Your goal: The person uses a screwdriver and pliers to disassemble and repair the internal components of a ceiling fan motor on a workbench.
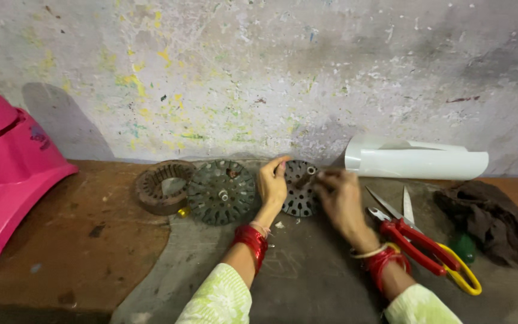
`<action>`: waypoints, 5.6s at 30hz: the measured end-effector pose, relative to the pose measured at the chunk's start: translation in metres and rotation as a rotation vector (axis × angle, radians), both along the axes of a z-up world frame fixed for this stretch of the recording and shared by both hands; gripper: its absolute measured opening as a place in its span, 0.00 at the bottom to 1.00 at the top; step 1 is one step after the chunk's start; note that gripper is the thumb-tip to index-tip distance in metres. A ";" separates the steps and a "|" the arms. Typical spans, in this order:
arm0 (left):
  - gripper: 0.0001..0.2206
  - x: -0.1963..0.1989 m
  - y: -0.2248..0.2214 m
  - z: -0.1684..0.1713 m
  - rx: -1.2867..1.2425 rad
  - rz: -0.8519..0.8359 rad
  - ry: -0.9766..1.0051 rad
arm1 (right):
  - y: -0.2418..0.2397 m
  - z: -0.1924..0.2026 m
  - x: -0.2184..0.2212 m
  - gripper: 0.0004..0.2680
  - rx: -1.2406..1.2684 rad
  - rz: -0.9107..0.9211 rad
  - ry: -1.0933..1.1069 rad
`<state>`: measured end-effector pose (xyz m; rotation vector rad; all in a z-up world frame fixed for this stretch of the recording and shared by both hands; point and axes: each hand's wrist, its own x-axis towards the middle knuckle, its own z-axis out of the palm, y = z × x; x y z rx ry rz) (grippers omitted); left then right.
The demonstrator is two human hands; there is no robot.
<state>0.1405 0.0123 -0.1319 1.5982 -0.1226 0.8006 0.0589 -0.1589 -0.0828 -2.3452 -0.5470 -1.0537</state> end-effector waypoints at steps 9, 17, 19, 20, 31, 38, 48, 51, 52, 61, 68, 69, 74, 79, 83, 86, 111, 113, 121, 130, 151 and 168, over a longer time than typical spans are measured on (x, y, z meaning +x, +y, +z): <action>0.07 -0.006 -0.004 0.009 0.014 0.002 0.043 | -0.021 0.009 0.005 0.11 0.085 -0.139 0.112; 0.09 -0.003 0.000 0.009 0.041 -0.015 0.053 | -0.042 0.023 -0.008 0.12 0.083 -0.309 0.377; 0.10 -0.004 -0.003 0.009 0.023 -0.022 0.082 | -0.052 0.024 -0.010 0.11 0.078 -0.280 0.448; 0.09 -0.004 -0.003 0.008 0.022 -0.019 0.087 | -0.062 0.025 -0.012 0.11 0.070 -0.246 0.420; 0.10 0.009 0.002 0.002 0.001 -0.024 0.080 | -0.167 0.058 -0.064 0.10 -0.059 -0.445 0.869; 0.12 -0.024 -0.008 0.023 0.223 0.174 0.208 | -0.122 0.080 -0.084 0.09 -0.100 -0.366 0.661; 0.27 -0.038 -0.012 0.016 0.474 0.233 -0.029 | 0.050 0.097 -0.062 0.07 0.010 0.278 0.111; 0.24 -0.032 -0.013 0.002 0.506 0.222 -0.086 | 0.093 0.079 -0.031 0.12 -0.047 0.448 0.164; 0.20 -0.028 -0.015 -0.001 0.503 0.217 -0.079 | 0.103 0.073 -0.016 0.12 -0.103 0.422 0.152; 0.18 -0.014 -0.017 -0.023 0.433 0.028 -0.063 | 0.151 0.037 0.133 0.15 -0.404 0.435 0.659; 0.16 -0.013 -0.012 -0.037 0.499 -0.101 0.123 | 0.168 -0.003 0.170 0.23 -0.405 0.454 0.603; 0.16 -0.012 -0.010 -0.038 0.503 -0.108 0.138 | 0.168 -0.004 0.168 0.21 -0.395 0.438 0.626; 0.14 -0.007 -0.007 -0.045 0.523 -0.130 0.191 | 0.162 0.016 0.152 0.21 -0.523 0.430 0.801; 0.12 -0.002 -0.004 -0.049 0.548 -0.131 0.218 | 0.160 0.019 0.143 0.17 -0.502 0.438 0.756; 0.11 0.001 -0.003 -0.049 0.560 -0.105 0.219 | 0.164 0.021 0.138 0.15 -0.504 0.461 0.686; 0.11 0.004 -0.006 -0.047 0.569 -0.079 0.209 | 0.164 0.035 0.128 0.13 -0.474 0.534 0.595; 0.16 -0.014 -0.013 0.014 0.100 0.097 0.103 | 0.080 0.147 0.100 0.03 -0.713 -0.347 0.298; 0.15 -0.002 -0.009 0.007 -0.081 0.058 0.090 | 0.056 0.157 0.082 0.03 -0.360 -0.191 0.258; 0.14 0.030 0.002 -0.021 -0.398 -0.206 0.301 | 0.005 0.091 0.043 0.06 0.559 0.210 0.165; 0.11 0.036 0.014 -0.011 -0.606 -0.307 0.466 | -0.007 0.021 0.024 0.07 0.681 0.094 0.082; 0.10 -0.019 0.007 0.053 -0.271 -0.485 -0.060 | 0.017 0.017 -0.029 0.05 0.599 0.206 -0.125; 0.10 -0.029 0.011 0.057 -0.238 -0.622 0.046 | 0.018 0.030 -0.039 0.04 0.534 0.285 -0.247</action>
